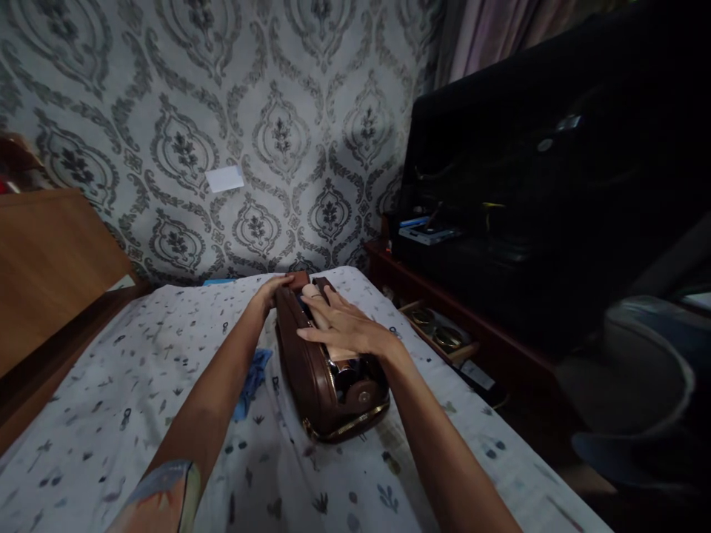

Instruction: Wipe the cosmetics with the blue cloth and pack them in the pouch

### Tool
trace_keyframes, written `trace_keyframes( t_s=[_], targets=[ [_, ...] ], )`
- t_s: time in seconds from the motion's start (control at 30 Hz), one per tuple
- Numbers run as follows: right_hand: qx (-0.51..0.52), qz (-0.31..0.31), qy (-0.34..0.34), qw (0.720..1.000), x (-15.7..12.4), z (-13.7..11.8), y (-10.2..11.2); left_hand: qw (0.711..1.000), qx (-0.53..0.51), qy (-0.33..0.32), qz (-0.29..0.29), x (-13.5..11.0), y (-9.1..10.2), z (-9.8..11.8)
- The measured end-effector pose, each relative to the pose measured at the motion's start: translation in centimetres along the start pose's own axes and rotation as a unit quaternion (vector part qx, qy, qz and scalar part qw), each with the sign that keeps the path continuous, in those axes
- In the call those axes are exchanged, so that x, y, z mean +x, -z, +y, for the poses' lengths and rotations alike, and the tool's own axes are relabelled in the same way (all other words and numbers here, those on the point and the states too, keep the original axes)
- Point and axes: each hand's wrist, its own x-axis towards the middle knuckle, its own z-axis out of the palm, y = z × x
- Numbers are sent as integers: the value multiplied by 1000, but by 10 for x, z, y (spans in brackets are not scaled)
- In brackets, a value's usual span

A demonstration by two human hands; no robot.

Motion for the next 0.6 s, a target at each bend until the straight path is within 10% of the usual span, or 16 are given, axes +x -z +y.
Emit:
trace_keyframes(
  t_s=[0.37,0.6],
  targets=[
    [2,8,0,1000,0,-2,-1,986,44,-144,71,-13,-13,27],
    [25,32,17,999,4,9,-6,966,140,-219,8,-28,-34,38]
  ],
)
